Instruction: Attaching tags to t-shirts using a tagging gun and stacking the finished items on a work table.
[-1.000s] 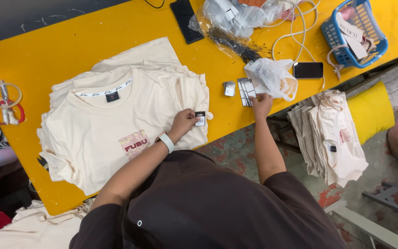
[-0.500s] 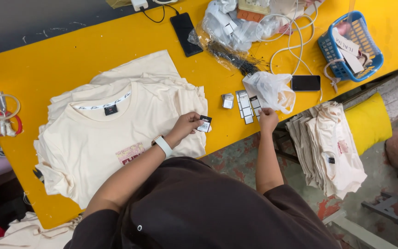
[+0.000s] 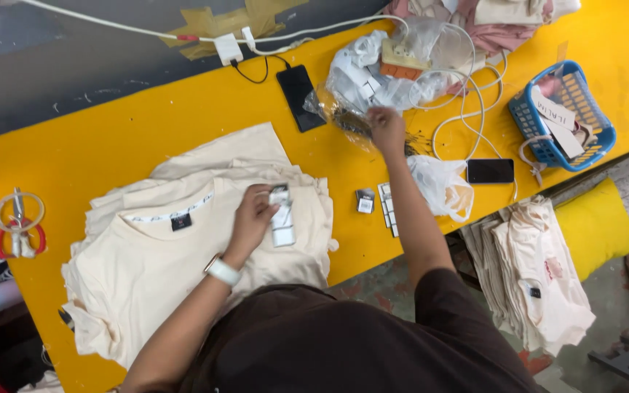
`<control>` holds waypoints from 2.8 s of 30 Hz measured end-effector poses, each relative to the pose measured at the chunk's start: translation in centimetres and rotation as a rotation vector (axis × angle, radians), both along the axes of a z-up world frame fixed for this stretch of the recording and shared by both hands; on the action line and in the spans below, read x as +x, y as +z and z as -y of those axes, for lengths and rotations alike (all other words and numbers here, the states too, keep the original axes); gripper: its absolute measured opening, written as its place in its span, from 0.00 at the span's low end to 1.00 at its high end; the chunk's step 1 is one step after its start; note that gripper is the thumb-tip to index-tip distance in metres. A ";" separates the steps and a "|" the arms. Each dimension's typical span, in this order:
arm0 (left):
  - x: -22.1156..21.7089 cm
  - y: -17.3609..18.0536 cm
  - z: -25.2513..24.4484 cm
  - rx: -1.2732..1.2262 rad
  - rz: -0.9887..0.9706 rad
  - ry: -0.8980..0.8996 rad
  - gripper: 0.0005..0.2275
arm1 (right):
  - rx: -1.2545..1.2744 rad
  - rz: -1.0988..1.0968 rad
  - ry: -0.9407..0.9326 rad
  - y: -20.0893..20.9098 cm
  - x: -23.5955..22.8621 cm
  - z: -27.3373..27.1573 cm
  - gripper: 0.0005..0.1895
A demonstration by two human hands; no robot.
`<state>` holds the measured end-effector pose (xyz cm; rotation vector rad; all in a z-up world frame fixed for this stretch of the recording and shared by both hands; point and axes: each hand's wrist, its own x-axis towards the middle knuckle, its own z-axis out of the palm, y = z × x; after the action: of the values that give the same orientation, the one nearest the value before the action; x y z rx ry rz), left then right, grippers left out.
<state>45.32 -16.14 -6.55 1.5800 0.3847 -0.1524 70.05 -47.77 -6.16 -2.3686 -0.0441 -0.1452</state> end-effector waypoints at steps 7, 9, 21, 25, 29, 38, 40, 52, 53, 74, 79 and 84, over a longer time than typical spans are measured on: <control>-4.1 8.2 -7.6 0.525 -0.329 -0.212 0.14 | -0.518 -0.108 -0.023 -4.2 12.0 0.3 0.20; -4.6 9.6 -7.8 0.666 -0.387 -0.175 0.11 | -0.775 -0.245 -0.026 -4.5 12.9 -0.2 0.23; -4.8 7.9 -8.6 0.662 -0.322 -0.173 0.12 | -0.726 -0.346 0.054 -1.7 12.8 0.0 0.21; -4.9 7.9 -8.5 0.688 -0.290 -0.179 0.13 | -0.854 -0.310 0.115 -3.1 12.3 1.0 0.22; -5.1 8.4 -8.2 0.710 -0.265 -0.174 0.13 | -0.660 -0.127 0.144 -1.1 9.2 1.3 0.23; -5.3 6.8 -8.6 0.749 -0.266 -0.180 0.15 | -0.220 -0.007 0.238 -7.5 9.1 2.8 0.08; -5.3 6.6 -8.5 0.749 -0.266 -0.179 0.14 | -0.306 0.073 0.122 -6.2 9.9 3.1 0.10; -5.3 6.8 -8.6 0.724 -0.269 -0.165 0.14 | -0.548 -0.065 0.157 -1.2 13.1 3.3 0.19; -5.4 6.6 -8.6 0.726 -0.260 -0.163 0.14 | -0.436 -0.080 0.163 -1.3 13.4 3.4 0.20; -5.4 5.8 -9.0 0.720 -0.223 -0.178 0.14 | -0.692 -0.304 0.166 -3.5 13.7 0.8 0.31; -5.7 5.6 -9.2 0.715 -0.210 -0.156 0.14 | -0.657 -0.332 0.159 -4.7 14.8 0.7 0.31; -5.6 5.8 -9.2 0.697 -0.199 -0.158 0.15 | -0.868 -0.389 0.227 -6.6 16.6 1.9 0.30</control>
<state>39.71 -6.96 -0.76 2.2943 0.4997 -0.3239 86.67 -49.64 -12.72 -3.1773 -0.2252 0.5521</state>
